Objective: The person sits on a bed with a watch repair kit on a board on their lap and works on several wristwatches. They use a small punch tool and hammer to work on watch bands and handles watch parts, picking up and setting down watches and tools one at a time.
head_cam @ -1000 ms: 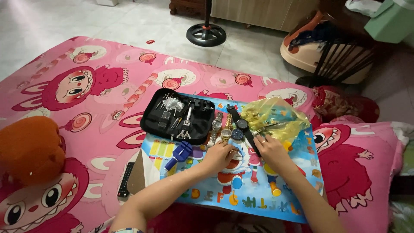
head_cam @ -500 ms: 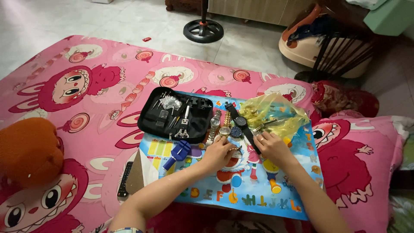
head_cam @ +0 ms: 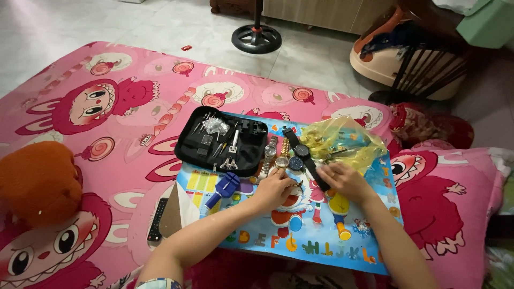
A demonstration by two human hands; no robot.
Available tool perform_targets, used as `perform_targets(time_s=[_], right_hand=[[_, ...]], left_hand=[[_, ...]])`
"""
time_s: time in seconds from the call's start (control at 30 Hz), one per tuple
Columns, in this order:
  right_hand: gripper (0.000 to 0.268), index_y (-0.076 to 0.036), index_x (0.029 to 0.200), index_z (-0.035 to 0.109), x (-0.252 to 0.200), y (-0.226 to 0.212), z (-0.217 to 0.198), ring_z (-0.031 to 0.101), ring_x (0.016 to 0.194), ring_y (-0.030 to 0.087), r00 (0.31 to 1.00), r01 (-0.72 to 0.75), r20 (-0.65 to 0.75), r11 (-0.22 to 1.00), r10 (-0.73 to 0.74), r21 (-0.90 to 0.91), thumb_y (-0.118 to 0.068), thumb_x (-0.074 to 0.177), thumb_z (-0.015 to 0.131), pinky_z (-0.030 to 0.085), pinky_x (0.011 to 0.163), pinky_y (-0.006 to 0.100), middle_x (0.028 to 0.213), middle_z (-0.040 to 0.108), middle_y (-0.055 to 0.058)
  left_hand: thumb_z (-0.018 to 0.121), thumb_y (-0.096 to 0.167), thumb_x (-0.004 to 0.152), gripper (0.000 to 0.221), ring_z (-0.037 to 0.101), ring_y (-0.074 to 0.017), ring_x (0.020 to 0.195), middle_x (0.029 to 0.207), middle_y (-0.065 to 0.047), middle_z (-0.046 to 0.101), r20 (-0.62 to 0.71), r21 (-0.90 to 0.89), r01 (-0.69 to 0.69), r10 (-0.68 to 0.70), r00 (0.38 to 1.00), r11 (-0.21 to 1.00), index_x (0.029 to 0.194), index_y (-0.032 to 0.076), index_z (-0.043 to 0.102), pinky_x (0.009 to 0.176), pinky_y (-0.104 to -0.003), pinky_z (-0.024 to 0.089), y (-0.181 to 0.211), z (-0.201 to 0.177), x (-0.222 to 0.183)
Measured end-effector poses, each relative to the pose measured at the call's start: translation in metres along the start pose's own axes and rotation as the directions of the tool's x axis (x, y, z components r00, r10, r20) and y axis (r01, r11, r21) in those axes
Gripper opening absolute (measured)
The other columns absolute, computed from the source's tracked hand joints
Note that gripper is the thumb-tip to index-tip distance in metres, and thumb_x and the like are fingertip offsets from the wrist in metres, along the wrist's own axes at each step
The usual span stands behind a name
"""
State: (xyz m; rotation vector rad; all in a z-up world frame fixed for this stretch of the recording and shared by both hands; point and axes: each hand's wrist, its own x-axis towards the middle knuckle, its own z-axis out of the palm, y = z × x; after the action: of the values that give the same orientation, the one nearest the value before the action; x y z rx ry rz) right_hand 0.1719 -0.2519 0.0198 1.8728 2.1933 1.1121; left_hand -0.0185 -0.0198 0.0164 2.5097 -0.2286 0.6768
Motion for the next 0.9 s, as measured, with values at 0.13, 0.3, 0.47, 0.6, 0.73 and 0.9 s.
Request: perform_targets(time_s=[0.13, 0.3, 0.47, 0.6, 0.73, 0.9], right_hand=[[0.023, -0.012, 0.107, 0.076, 0.010, -0.007, -0.003, 0.065, 0.089, 0.022, 0.904, -0.345, -0.168, 0.902, 0.394, 0.260, -0.004, 0.086, 0.075, 0.057, 0.079, 0.033, 0.093, 0.070, 0.005], [0.018, -0.017, 0.095, 0.081, 0.033, -0.047, -0.002, 0.065, 0.073, 0.017, 0.676, -0.463, -0.188, 0.609, 0.712, 0.643, -0.008, 0.080, 0.084, 0.057, 0.071, 0.032, 0.090, 0.072, -0.001], [0.019, -0.005, 0.089, 0.080, 0.063, -0.082, -0.016, 0.065, 0.065, 0.020, 0.510, -0.314, 0.079, 0.100, 0.857, 0.944, 0.007, 0.076, 0.073, 0.057, 0.064, 0.032, 0.077, 0.068, 0.011], [0.017, -0.002, 0.095, 0.076, 0.090, -0.090, -0.009, 0.058, 0.066, 0.014, 0.376, -0.253, 0.324, -0.241, 0.868, 0.937, 0.007, 0.088, 0.063, 0.054, 0.060, 0.029, 0.080, 0.065, 0.009], [0.021, 0.002, 0.101, 0.078, 0.090, -0.089, -0.006, 0.065, 0.082, 0.018, 0.360, -0.232, 0.299, -0.225, 0.884, 0.946, 0.009, 0.087, 0.064, 0.058, 0.072, 0.033, 0.088, 0.064, 0.012], [0.026, 0.000, 0.106, 0.078, 0.070, -0.087, -0.006, 0.063, 0.074, 0.017, 0.320, -0.270, 0.387, -0.308, 0.865, 0.912, 0.011, 0.090, 0.061, 0.057, 0.066, 0.030, 0.089, 0.065, 0.013]], left_hand=[[0.073, 0.016, 0.091, 0.006, 0.064, -0.0256, 0.087, 0.086, -0.008, 0.062, 0.002, -0.015, -0.011, 0.011, 1.000, 1.000, 0.093, 0.012, 0.077, 0.060, -0.035, 0.062, -0.003, 0.004, -0.001], [0.074, 0.016, 0.091, 0.006, 0.065, -0.0251, 0.086, 0.085, -0.008, 0.064, 0.001, -0.043, -0.024, 0.024, 1.000, 0.999, 0.092, 0.012, 0.078, 0.061, -0.034, 0.061, -0.006, 0.007, -0.002], [0.075, 0.019, 0.092, 0.008, 0.068, -0.0281, 0.080, 0.084, -0.010, 0.065, 0.003, -0.120, 0.043, -0.043, 0.999, 0.992, 0.092, 0.011, 0.077, 0.063, -0.036, 0.060, -0.009, 0.010, -0.003], [0.073, 0.022, 0.095, 0.010, 0.069, -0.0289, 0.081, 0.084, -0.008, 0.063, -0.037, -0.158, 0.044, -0.051, 0.998, 0.986, 0.093, 0.012, 0.074, 0.065, -0.038, 0.060, -0.013, 0.011, -0.001], [0.070, 0.020, 0.098, 0.010, 0.071, -0.0286, 0.079, 0.083, -0.007, 0.067, 0.012, -0.181, 0.041, -0.039, 0.999, 0.983, 0.095, 0.011, 0.074, 0.066, -0.036, 0.059, -0.007, 0.000, 0.003], [0.074, 0.021, 0.095, 0.009, 0.071, -0.0306, 0.077, 0.082, -0.008, 0.067, 0.008, -0.197, 0.045, -0.044, 0.999, 0.979, 0.096, 0.012, 0.074, 0.065, -0.038, 0.059, -0.009, 0.002, 0.002]])
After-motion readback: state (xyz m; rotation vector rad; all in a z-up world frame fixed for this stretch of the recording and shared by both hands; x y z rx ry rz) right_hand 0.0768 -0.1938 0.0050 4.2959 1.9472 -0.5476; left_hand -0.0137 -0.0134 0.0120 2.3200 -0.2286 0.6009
